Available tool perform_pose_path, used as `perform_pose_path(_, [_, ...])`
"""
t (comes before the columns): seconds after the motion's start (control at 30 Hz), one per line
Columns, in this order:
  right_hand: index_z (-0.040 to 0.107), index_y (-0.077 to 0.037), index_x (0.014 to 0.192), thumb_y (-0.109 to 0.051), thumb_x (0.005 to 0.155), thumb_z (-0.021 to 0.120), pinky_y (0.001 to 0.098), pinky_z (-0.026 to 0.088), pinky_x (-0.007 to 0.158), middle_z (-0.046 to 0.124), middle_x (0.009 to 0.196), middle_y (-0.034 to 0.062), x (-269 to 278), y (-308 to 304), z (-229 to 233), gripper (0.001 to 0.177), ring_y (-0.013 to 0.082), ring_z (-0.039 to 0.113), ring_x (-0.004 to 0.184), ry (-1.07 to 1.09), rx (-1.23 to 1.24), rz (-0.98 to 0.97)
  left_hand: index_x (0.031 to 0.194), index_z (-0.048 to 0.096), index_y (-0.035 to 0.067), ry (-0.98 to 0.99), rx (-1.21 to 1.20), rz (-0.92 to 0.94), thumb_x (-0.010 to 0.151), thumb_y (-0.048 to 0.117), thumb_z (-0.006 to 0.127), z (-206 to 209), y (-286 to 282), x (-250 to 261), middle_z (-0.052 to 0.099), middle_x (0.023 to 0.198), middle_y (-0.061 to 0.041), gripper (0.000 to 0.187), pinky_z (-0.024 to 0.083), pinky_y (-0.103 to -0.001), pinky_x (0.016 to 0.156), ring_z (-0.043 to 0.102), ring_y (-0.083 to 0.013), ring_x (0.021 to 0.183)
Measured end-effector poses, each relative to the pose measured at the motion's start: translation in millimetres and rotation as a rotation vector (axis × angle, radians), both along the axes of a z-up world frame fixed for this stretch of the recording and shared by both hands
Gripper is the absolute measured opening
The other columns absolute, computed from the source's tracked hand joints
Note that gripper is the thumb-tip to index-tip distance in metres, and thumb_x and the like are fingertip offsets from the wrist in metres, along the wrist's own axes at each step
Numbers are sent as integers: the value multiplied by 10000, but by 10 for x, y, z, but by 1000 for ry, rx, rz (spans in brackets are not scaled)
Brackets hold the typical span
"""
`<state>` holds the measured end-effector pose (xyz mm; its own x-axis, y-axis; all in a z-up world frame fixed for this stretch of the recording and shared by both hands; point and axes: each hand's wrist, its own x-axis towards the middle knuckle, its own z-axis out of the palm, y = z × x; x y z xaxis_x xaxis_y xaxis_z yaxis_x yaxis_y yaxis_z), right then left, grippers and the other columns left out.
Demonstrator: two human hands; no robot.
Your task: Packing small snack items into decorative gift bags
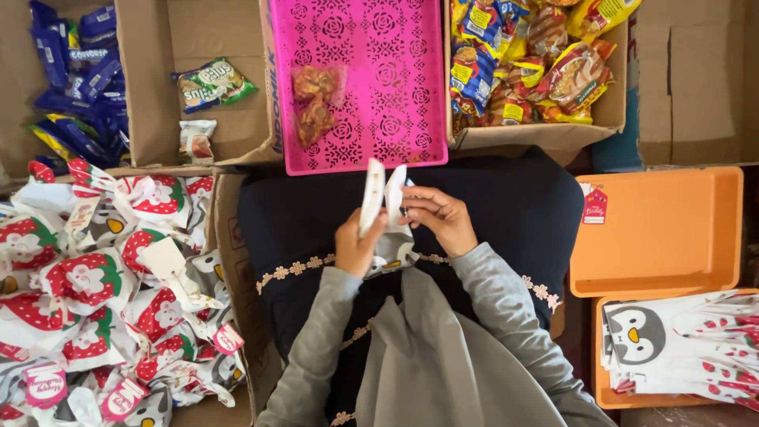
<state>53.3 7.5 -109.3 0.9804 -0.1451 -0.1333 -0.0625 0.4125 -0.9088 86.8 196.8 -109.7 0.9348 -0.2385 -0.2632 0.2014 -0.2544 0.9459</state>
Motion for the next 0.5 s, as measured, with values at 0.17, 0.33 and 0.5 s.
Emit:
perform_pose_path(0.17, [587,95,1358,159,872,677,288,648,577,751,1043,263,-26,47,67,498,251,772,791,-3,-14,5,995,785,137,-83,29,-6,874,272,806,-21,-131,12,705,822,-104,182,535,-364,742,671,-213,768])
perform_pose_path(0.33, [587,102,1352,158,899,644,304,662,555,748,1009,244,-12,46,83,460,242,768,763,10,38,-27,979,779,183,-88,76,-12,837,247,825,-112,-131,-7,689,808,-73,162,531,-359,744,677,-214,768])
perform_pose_path(0.5, [632,69,1312,145,840,732,313,665,520,759,916,203,-99,20,-460,489,212,751,659,85,-81,-64,1064,759,141,-160,-23,-45,865,138,802,-126,-135,-19,713,904,-103,203,533,-372,820,712,-260,881])
